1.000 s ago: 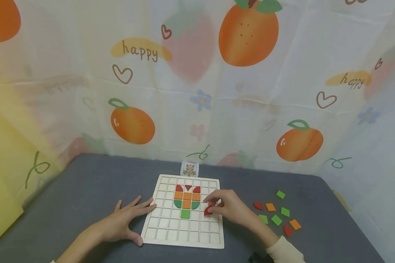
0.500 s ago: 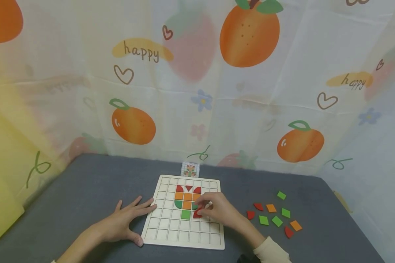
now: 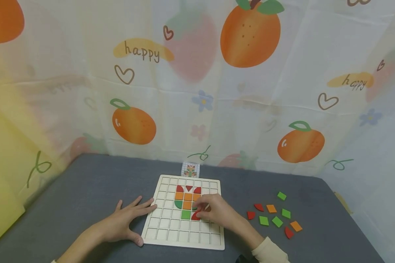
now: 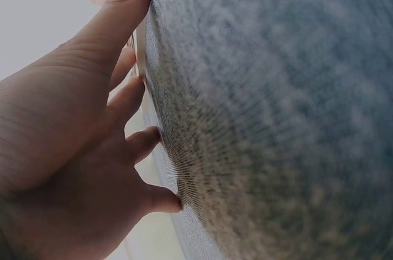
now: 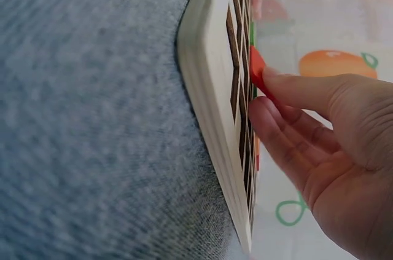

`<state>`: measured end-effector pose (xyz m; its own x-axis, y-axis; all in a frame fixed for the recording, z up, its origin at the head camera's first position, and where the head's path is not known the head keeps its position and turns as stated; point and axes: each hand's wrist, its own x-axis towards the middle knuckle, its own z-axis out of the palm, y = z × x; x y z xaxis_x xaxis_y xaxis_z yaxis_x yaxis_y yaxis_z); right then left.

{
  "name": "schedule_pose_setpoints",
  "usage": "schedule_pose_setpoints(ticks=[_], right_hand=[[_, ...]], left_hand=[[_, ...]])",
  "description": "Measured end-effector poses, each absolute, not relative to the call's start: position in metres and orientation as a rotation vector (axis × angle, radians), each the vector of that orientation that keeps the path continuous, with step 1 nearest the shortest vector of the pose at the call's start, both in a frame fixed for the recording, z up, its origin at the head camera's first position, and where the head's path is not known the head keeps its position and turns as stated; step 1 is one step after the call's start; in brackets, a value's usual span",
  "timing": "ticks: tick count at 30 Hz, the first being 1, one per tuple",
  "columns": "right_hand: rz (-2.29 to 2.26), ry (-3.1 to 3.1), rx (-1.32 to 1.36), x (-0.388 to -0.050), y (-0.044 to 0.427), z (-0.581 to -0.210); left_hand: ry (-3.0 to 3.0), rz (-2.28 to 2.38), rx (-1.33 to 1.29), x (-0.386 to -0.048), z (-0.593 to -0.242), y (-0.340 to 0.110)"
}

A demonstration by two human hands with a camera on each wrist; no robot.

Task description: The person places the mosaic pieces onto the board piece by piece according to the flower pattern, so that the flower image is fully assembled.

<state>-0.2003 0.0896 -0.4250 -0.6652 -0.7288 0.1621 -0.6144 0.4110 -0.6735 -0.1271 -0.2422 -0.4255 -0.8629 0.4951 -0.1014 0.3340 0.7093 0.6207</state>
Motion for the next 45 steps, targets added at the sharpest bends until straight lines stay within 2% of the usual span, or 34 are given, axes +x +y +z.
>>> schedule_pose_setpoints(ticks=[27,45], right_hand=[[-1.06,2.484,-1.16,-0.198,0.088,-0.427],[-1.02,2.633,-1.046,-0.199,0.135,-0.415]], left_hand=[[2.662,0.89,0.657,-0.123,-0.428,-0.243],[2.651,0.878,0.645,-0.127,-0.424,-0.242]])
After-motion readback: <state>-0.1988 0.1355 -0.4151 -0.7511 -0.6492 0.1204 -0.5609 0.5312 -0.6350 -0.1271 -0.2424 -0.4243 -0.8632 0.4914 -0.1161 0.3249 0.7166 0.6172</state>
